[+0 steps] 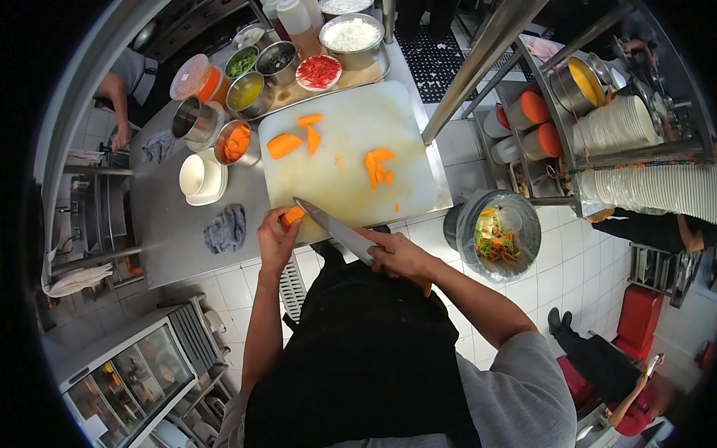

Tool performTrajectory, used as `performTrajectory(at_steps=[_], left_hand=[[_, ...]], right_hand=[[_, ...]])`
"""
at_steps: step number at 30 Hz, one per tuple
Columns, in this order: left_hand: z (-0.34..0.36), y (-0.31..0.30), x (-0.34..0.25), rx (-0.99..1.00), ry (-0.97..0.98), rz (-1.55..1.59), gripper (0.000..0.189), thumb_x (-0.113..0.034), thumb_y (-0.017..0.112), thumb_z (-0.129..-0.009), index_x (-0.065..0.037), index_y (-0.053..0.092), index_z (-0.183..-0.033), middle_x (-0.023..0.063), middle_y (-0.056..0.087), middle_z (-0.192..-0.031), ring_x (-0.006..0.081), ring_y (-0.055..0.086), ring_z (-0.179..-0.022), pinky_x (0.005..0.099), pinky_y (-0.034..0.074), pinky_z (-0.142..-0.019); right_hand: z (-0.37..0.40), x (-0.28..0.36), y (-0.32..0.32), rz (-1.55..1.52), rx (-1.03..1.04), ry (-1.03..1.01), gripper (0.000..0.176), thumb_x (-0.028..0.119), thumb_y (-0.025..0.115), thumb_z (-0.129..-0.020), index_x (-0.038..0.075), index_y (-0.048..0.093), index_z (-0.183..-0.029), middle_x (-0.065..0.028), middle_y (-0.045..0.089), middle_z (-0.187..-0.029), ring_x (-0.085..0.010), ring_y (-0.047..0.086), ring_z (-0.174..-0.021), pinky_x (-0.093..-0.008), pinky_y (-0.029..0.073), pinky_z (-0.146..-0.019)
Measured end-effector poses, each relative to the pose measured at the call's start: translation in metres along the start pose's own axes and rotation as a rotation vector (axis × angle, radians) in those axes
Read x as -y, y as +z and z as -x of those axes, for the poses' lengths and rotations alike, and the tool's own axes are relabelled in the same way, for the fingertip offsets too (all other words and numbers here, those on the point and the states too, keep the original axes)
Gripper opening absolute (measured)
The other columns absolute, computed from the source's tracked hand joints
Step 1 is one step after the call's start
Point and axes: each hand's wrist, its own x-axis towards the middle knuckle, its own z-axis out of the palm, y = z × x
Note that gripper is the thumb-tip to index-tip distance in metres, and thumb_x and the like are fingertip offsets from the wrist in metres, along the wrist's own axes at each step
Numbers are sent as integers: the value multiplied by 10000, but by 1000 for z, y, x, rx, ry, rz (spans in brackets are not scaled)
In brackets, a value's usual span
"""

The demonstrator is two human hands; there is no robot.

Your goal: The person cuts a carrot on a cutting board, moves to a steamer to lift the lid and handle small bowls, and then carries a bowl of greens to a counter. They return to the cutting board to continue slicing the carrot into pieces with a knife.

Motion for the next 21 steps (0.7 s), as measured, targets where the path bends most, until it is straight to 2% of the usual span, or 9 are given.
performTrajectory(at_steps=[14, 21], left_hand=[[0, -2, -2, 15, -12, 0, 317, -76, 810, -845, -10, 705, -1136, 204, 712, -1033, 398, 693, -943, 434, 560, -850], [1, 0, -3, -3, 2, -29, 319, -81, 809, -852, -9, 702, -1144, 202, 709, -1023, 399, 691, -927, 442, 563, -837]], right_hand=[[-4, -7, 2, 41, -9, -16, 617, 153, 469, -1092, 310, 327, -1672, -85, 676, -808, -110, 525, -556, -298, 535, -583], [-14, -13, 6, -100, 27, 18, 636, 135, 477, -1085, 313, 316, -1674, -84, 687, -830, -117, 551, -561, -296, 544, -577]])
